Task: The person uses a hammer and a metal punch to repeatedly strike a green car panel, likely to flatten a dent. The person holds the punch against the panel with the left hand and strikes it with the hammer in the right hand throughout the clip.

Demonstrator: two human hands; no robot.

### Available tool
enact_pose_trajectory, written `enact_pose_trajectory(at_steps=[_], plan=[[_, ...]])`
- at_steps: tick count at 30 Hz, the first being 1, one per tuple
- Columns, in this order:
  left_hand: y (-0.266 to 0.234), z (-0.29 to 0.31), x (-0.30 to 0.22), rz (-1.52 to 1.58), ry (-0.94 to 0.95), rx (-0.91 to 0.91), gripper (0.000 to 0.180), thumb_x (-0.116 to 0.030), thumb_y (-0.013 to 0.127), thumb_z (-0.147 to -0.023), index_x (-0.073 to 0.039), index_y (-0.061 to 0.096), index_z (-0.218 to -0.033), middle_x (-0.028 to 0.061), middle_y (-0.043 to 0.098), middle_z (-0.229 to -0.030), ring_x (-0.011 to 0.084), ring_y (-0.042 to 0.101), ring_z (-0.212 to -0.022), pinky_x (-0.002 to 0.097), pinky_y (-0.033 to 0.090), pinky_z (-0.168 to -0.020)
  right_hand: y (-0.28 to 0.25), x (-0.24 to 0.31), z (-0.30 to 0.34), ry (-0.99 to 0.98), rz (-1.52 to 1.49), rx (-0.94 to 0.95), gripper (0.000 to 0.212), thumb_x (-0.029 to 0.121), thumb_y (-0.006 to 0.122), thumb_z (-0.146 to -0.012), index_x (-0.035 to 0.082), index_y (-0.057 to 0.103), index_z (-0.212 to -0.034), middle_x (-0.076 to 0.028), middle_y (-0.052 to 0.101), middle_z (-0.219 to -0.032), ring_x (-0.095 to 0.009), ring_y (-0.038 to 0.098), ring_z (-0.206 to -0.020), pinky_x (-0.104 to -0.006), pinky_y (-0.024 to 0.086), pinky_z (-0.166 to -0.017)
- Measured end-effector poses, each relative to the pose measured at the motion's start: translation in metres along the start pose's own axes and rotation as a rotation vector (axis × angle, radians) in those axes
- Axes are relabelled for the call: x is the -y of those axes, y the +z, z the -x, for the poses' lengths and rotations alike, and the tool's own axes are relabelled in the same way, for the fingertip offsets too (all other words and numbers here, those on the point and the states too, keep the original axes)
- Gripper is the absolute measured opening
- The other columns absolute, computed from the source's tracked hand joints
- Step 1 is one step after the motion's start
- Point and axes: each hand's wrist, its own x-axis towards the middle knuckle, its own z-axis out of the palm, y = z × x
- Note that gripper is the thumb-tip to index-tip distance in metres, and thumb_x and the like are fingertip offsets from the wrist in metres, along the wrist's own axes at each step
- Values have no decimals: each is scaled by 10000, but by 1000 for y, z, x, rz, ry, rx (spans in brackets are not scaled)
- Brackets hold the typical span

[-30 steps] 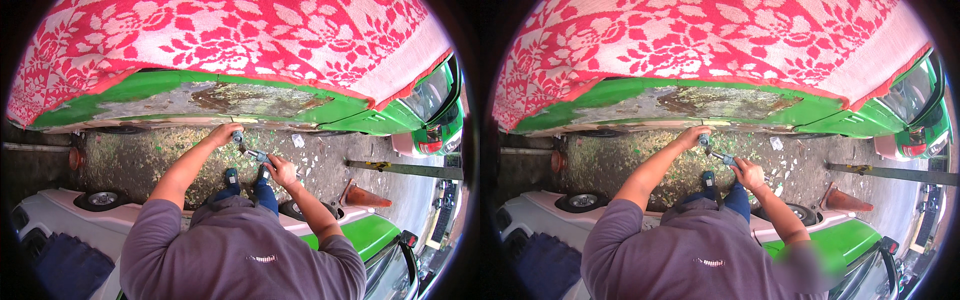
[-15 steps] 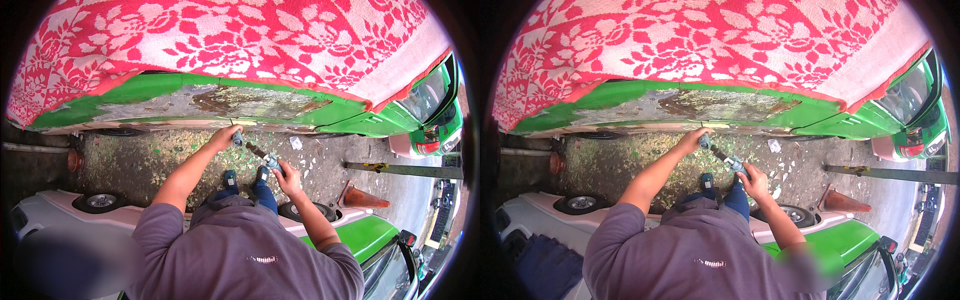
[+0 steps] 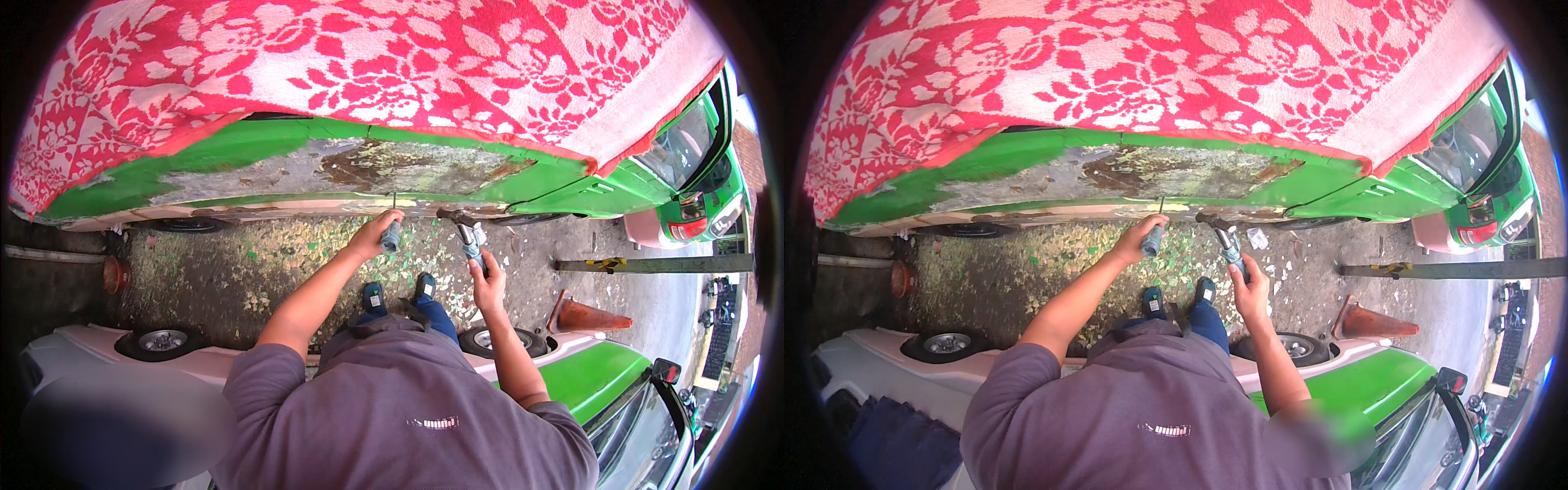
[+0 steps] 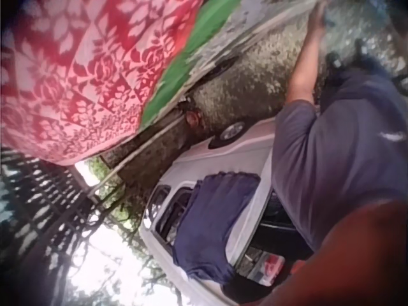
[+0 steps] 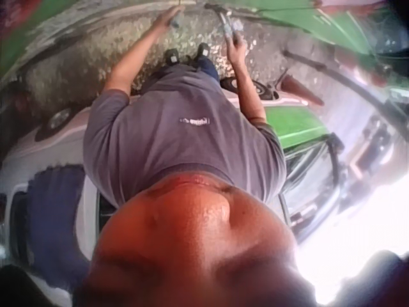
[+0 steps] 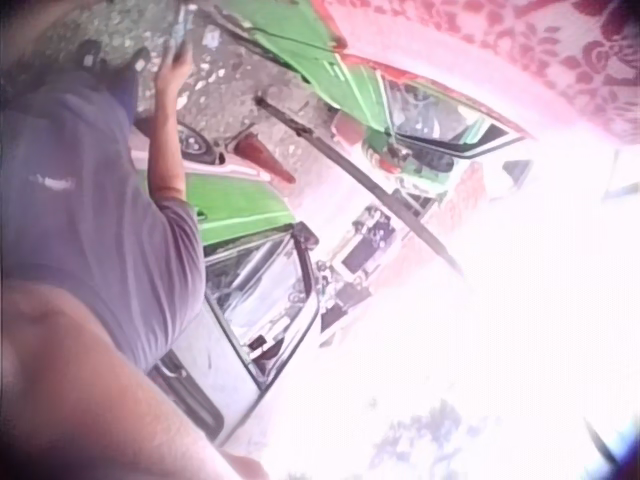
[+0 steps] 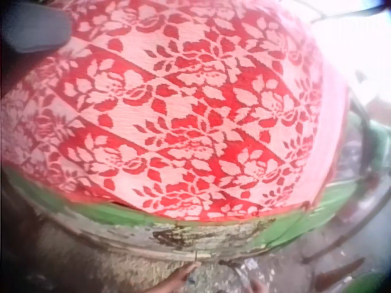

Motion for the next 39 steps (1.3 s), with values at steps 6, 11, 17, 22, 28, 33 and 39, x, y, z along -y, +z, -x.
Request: enact_pose_trajectory(at_steps=[6,11,17,22,28,33,39], plan=[[-6,-6,-12,-3,80,35,546,145,624,-718,-101,563,-1202,76,601,-1279,289,612,-1169,358,482,-960,-3,8,5,-20,3,-29,384,256,699,-915,-18,641,-1178,-119,628,-697,-159,567,-628,-332,475,-615],[-1,-18,-18,-43,45,68,449,129,610,-739,-81,587,-1135,81,634,-1205,298,627,-1126,375,496,-926,-10,15,4,-47,86,48,346,227,703,-910,4,649,-1169,-89,609,-693,-119,544,-637,-300,466,-615],[7,-41,-34,-64,-88,-4,310,30,594,-835,-93,587,-1120,106,679,-1123,313,663,-1044,387,507,-887,-6,5,6,-69,108,167,385,303,698,-919,26,648,-1183,-173,657,-721,-268,639,-618,-374,493,-606],[23,-34,-32,-31,-242,-79,266,-31,625,-884,-92,539,-1128,133,679,-1159,323,659,-1088,390,500,-918,0,-15,19,-226,14,113,365,195,699,-908,-16,622,-1195,-240,689,-945,-352,694,-800,-414,532,-692],[38,-30,-12,129,-204,-261,313,-84,757,-849,-67,540,-1073,117,671,-1195,247,652,-1103,345,499,-915,6,-34,27,-160,104,168,362,211,687,-915,-12,622,-1192,-251,685,-958,-402,690,-818,-439,545,-712],[29,-32,-8,20,-69,-325,301,-109,749,-859,-74,588,-1111,121,671,-1182,251,649,-1093,331,485,-933,12,-34,40,-320,32,27,360,206,674,-921,-24,616,-1192,-244,683,-980,-393,689,-836,-425,546,-732],[30,-25,-20,-7,-49,-244,361,-15,645,-846,-77,610,-1200,140,654,-1211,314,619,-1153,373,478,-981,40,-2,42,-80,124,16,381,265,664,-936,6,618,-1211,-232,686,-950,-400,681,-839,-437,534,-719]])
